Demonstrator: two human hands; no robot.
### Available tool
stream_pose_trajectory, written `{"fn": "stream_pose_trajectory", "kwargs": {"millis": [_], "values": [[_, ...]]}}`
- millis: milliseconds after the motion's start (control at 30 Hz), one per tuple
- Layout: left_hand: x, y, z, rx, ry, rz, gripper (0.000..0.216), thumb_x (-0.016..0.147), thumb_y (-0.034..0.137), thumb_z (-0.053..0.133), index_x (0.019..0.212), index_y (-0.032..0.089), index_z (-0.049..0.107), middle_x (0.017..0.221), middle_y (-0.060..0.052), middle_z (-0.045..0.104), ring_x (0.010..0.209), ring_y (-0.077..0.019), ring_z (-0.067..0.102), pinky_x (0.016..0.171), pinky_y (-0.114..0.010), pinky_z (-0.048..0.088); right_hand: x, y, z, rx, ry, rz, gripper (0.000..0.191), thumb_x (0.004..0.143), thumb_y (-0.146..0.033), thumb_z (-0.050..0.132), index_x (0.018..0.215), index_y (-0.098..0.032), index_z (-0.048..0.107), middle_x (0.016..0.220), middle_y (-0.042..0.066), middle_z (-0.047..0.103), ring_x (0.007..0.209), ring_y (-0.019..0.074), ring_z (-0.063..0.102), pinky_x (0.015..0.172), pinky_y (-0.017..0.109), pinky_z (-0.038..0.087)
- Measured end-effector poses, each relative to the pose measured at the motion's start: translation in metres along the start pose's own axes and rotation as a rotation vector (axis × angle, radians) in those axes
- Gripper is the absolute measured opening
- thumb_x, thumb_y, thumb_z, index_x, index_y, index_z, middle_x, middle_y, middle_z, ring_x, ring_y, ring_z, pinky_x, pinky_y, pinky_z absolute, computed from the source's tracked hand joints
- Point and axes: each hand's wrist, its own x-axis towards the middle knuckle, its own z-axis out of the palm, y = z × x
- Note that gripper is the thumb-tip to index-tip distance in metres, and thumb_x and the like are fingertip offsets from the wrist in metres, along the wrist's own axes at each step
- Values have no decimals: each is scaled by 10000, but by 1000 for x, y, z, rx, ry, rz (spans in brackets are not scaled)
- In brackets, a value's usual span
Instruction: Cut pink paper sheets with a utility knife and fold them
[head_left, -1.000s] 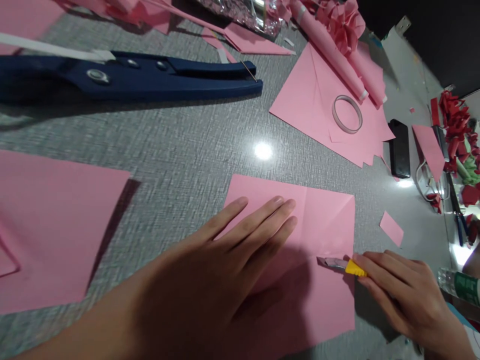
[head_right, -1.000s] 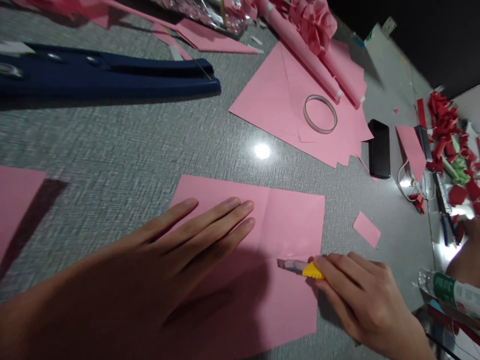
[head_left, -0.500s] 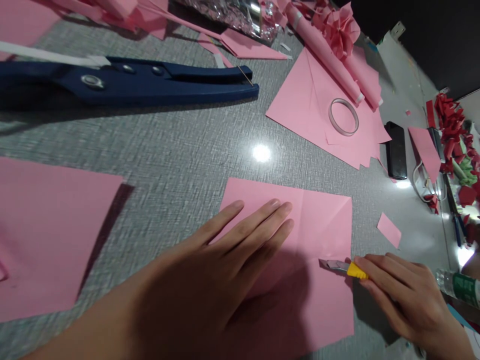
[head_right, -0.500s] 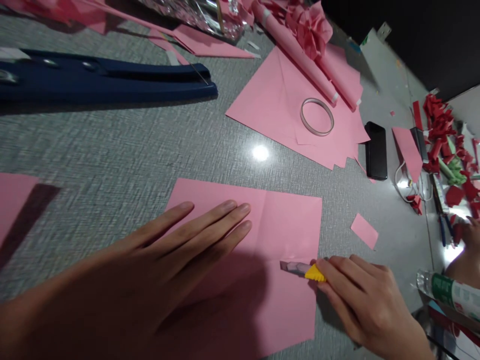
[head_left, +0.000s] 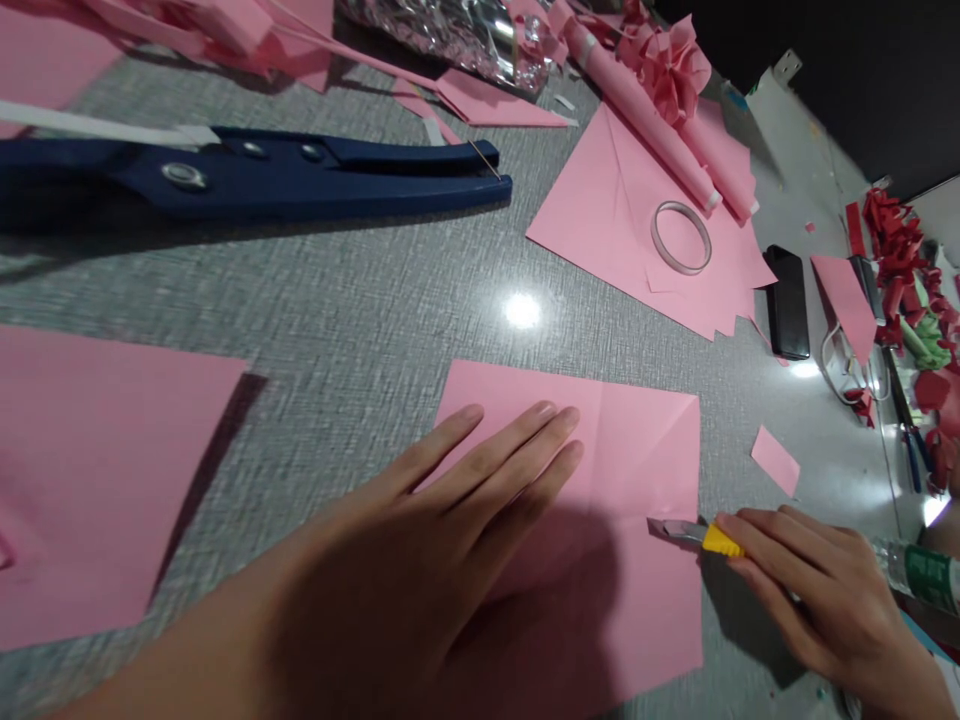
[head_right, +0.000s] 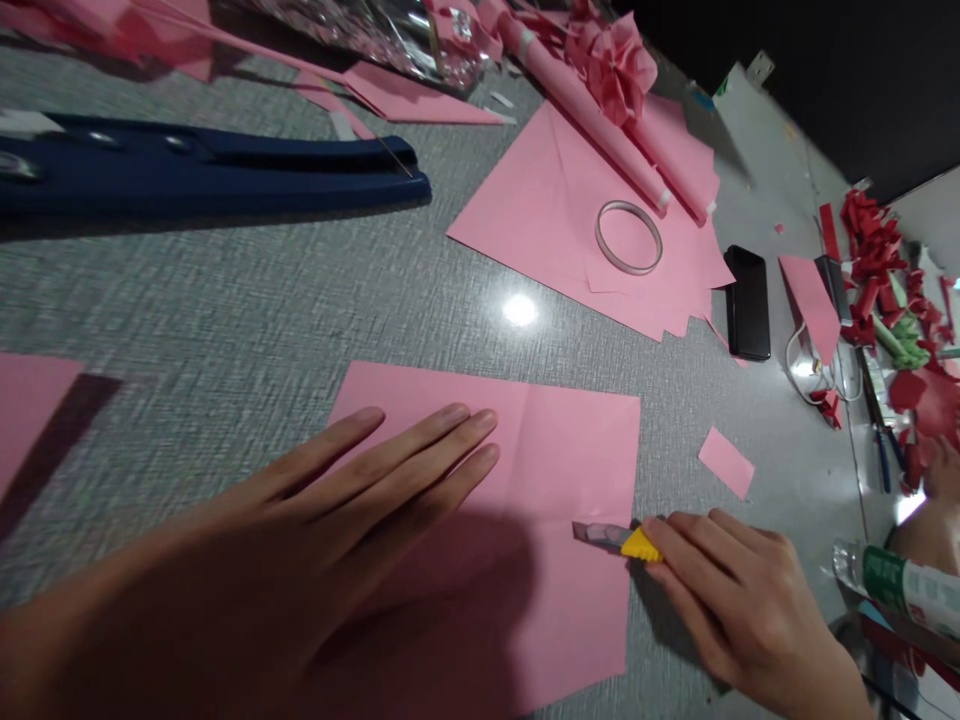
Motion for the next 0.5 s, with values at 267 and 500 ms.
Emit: {"fn": "stream_pose_trajectory", "kwargs": {"millis": [267, 500], "values": [[2, -1, 0, 14, -9, 9, 601, 1011, 370, 570, 1588, 204, 594, 1610, -90, 654, 1504, -321, 585, 1336, -503, 311, -2, 3, -1, -10, 38, 22, 376, 1071, -106, 569, 1411, -190, 706, 1124, 85, 838, 897, 211, 801, 668, 300, 646], [7, 0, -9, 60, -83, 32, 592, 1029, 391, 573, 1577, 172, 613, 1631, -117, 630, 1504, -340, 590, 1299, -525, 363, -11, 11, 0, 12, 25, 25, 370, 1098, -128, 556, 1440, -197, 679, 1147, 84, 830, 921, 206, 804, 721, 297, 672]]}}
